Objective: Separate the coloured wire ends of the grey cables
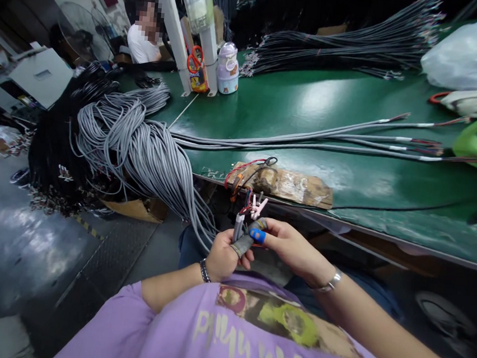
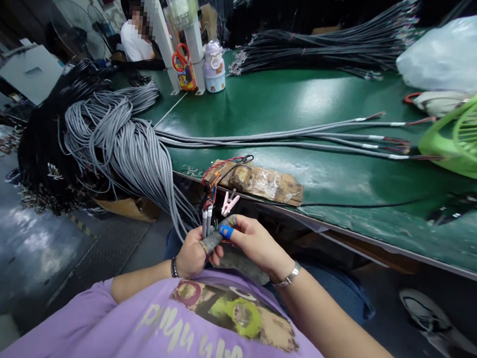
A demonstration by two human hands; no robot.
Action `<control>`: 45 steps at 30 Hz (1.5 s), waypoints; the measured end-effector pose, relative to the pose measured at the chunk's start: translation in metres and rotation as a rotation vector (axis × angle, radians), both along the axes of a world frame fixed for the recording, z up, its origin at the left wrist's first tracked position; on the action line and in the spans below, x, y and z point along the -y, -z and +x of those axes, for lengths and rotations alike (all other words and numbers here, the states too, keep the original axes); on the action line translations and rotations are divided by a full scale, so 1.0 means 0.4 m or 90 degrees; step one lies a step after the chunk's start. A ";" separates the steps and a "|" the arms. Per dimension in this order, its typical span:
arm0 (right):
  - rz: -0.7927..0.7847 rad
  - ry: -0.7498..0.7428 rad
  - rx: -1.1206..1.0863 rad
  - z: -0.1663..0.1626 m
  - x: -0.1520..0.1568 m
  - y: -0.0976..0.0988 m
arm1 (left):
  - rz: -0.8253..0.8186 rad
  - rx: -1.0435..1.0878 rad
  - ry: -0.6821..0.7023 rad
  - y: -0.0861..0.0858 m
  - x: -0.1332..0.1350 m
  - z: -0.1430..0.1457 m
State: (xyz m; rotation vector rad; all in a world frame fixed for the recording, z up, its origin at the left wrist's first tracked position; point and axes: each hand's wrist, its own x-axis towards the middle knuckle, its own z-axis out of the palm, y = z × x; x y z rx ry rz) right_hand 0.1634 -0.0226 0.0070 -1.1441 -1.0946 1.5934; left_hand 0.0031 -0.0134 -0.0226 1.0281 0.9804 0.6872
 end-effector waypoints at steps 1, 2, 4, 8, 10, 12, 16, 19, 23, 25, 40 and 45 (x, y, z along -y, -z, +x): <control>0.003 0.000 0.008 0.000 0.000 -0.002 | -0.003 0.004 -0.001 0.000 -0.001 0.000; 0.008 -0.001 0.019 0.000 0.001 -0.004 | -0.008 0.009 -0.003 0.000 -0.001 0.000; 0.026 0.003 0.046 -0.001 0.002 -0.006 | -0.018 0.014 -0.013 0.004 -0.004 0.002; 0.056 0.050 0.104 -0.003 0.001 0.003 | -0.015 0.002 -0.039 0.015 -0.011 0.005; 0.063 0.078 0.125 -0.004 0.001 0.011 | 0.003 -0.006 -0.057 0.016 -0.014 0.005; 0.058 0.101 0.124 -0.007 0.003 0.017 | 0.025 -0.022 -0.053 0.012 -0.016 0.002; -0.007 0.099 0.032 -0.024 0.008 0.024 | 0.061 -0.066 0.094 -0.006 -0.015 -0.008; -0.061 0.120 -0.034 -0.026 0.002 0.031 | 0.059 -0.076 0.144 -0.017 -0.012 -0.014; -0.083 0.267 -0.104 0.005 -0.012 0.032 | 0.034 -0.079 0.118 -0.021 -0.006 -0.016; -0.096 0.236 -0.117 0.020 -0.011 0.027 | 0.027 -0.071 0.090 -0.018 -0.006 -0.015; -0.090 0.041 -0.031 -0.009 0.007 0.043 | 0.017 -0.046 0.087 -0.005 -0.007 -0.016; -0.064 0.060 -0.004 -0.011 0.014 0.047 | 0.003 -0.015 0.045 0.008 -0.008 -0.014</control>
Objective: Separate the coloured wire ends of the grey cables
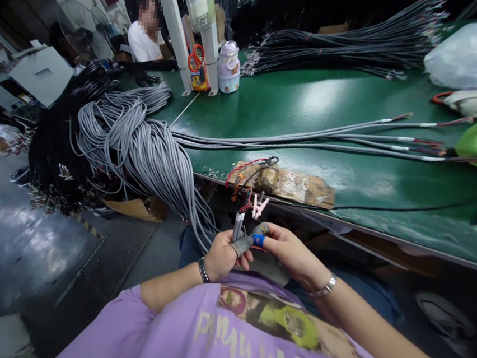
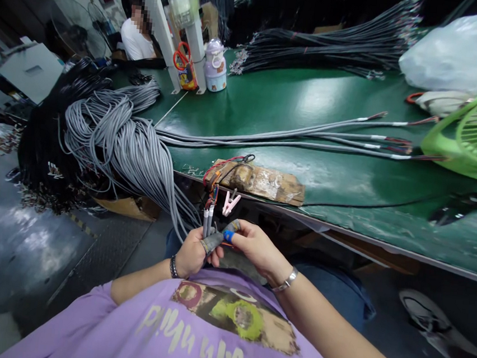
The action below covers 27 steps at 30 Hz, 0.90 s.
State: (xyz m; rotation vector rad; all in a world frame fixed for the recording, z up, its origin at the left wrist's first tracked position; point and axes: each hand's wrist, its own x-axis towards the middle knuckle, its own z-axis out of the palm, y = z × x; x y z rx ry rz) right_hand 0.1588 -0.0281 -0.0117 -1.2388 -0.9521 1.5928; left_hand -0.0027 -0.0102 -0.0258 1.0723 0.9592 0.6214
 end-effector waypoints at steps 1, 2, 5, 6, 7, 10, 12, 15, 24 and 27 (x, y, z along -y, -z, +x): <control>0.010 0.002 0.009 0.001 0.000 -0.001 | -0.008 0.007 -0.010 0.001 0.000 0.001; 0.021 0.001 0.017 0.002 0.000 -0.004 | -0.015 0.012 -0.021 0.001 -0.001 0.003; 0.049 -0.012 0.038 0.008 -0.001 -0.015 | -0.033 0.020 -0.046 0.002 -0.004 0.006; 0.056 -0.017 0.046 0.010 -0.001 -0.018 | -0.038 0.024 -0.052 0.003 -0.005 0.006; 0.062 -0.023 0.053 0.012 -0.001 -0.020 | -0.041 0.030 -0.055 0.004 -0.007 0.006; 0.072 -0.022 0.055 0.008 0.001 -0.013 | -0.046 0.043 -0.035 0.003 -0.009 0.002; 0.047 0.013 0.022 0.000 0.000 -0.001 | -0.043 0.034 0.012 -0.003 -0.007 -0.001; -0.046 0.115 -0.103 -0.006 -0.011 0.020 | -0.037 -0.012 0.156 -0.013 0.001 -0.007; -0.100 0.133 -0.250 0.036 -0.014 0.016 | -0.070 0.005 0.050 -0.019 -0.015 -0.006; -0.084 0.062 -0.218 0.026 -0.005 0.000 | -0.073 0.008 0.050 -0.022 -0.018 -0.003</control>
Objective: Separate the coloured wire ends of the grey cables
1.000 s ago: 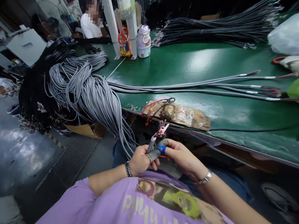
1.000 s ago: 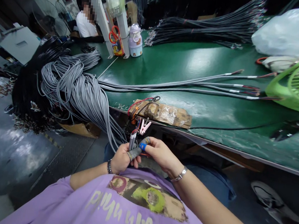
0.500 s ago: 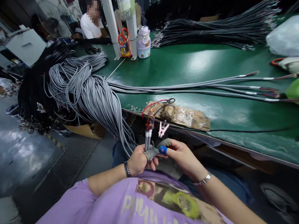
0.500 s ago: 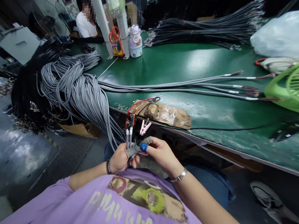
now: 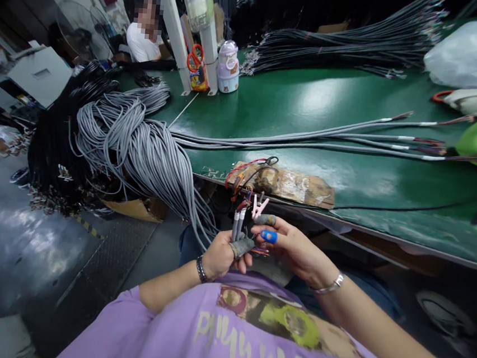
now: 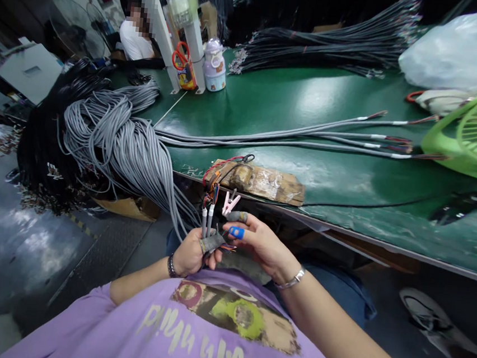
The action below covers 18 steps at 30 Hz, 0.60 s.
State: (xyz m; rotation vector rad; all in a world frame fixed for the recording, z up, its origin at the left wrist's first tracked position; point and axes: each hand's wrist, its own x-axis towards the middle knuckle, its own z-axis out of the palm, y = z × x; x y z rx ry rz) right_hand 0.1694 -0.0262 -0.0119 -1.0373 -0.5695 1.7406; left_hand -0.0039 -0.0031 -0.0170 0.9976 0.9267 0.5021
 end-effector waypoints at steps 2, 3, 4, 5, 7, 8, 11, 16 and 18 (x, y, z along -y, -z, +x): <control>0.022 -0.016 0.029 -0.009 0.001 -0.005 | -0.001 -0.001 0.004 -0.001 0.001 0.001; 0.030 -0.015 0.045 -0.012 0.001 -0.004 | -0.003 0.001 0.004 -0.001 0.002 0.002; 0.036 -0.009 0.062 -0.016 0.000 -0.002 | -0.004 0.004 0.003 0.000 0.003 0.002; 0.038 -0.002 0.075 -0.019 -0.001 0.002 | -0.003 0.006 0.002 0.001 0.003 0.002; 0.039 0.009 0.086 -0.022 -0.002 0.011 | 0.002 0.011 -0.004 0.003 0.004 0.002; 0.039 0.011 0.086 -0.024 -0.002 0.015 | 0.005 0.013 -0.009 0.004 0.004 0.002; 0.043 0.017 0.086 -0.027 0.001 0.020 | 0.013 0.018 -0.020 0.008 0.004 0.002; 0.053 0.016 0.027 -0.041 0.009 0.007 | 0.006 0.025 -0.019 0.016 0.004 0.004; 0.059 -0.024 -0.002 -0.047 0.014 0.002 | 0.003 0.022 -0.013 0.016 0.002 0.004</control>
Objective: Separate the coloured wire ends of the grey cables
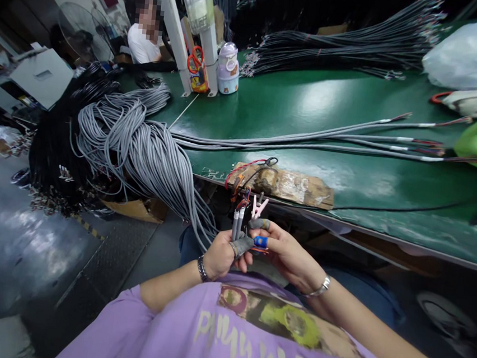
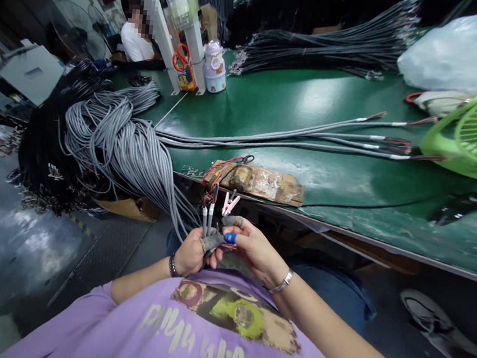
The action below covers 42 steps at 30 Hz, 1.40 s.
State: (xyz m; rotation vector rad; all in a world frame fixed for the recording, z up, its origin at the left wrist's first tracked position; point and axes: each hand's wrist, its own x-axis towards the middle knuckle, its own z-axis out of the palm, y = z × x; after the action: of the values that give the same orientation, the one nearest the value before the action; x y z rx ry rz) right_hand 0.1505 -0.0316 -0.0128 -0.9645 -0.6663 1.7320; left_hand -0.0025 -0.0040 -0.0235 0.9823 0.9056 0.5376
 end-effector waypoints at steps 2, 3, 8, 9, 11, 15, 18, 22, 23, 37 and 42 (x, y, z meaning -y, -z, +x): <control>0.017 -0.036 0.011 0.000 0.004 -0.002 | 0.000 -0.013 0.017 -0.004 -0.002 -0.002; 0.026 -0.046 0.028 0.003 0.005 -0.003 | 0.000 -0.021 0.029 -0.008 -0.003 -0.005; -0.019 0.062 0.009 0.073 -0.002 -0.015 | -0.009 -0.047 0.050 -0.018 -0.009 -0.029; -0.023 0.100 -0.027 0.091 -0.004 -0.016 | -0.010 -0.050 0.041 -0.015 -0.009 -0.035; -0.025 0.165 -0.039 0.119 -0.004 -0.011 | -0.009 -0.056 0.018 -0.007 -0.009 -0.043; -0.079 0.107 0.019 0.111 0.011 0.023 | 0.012 -0.043 -0.019 0.008 -0.005 -0.042; -0.081 -0.002 0.079 0.075 0.022 0.038 | 0.044 -0.038 -0.023 0.010 0.001 -0.034; -0.010 -0.093 0.222 0.043 0.017 0.018 | 0.082 -0.058 0.001 0.008 0.009 -0.030; 0.011 -0.098 0.243 0.040 0.014 0.012 | 0.083 -0.064 0.009 0.007 0.010 -0.031; 0.058 -0.052 0.266 0.003 0.003 -0.010 | 0.107 -0.113 0.059 0.000 0.013 -0.023; 0.046 -0.011 0.247 -0.001 0.005 0.013 | 0.117 -0.111 0.038 -0.002 0.012 -0.025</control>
State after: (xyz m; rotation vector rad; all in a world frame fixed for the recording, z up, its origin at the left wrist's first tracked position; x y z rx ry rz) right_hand 0.1502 -0.0334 -0.0180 -1.2610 -0.9800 1.5358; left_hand -0.0124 -0.0089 -0.0228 1.2335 0.9916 0.4957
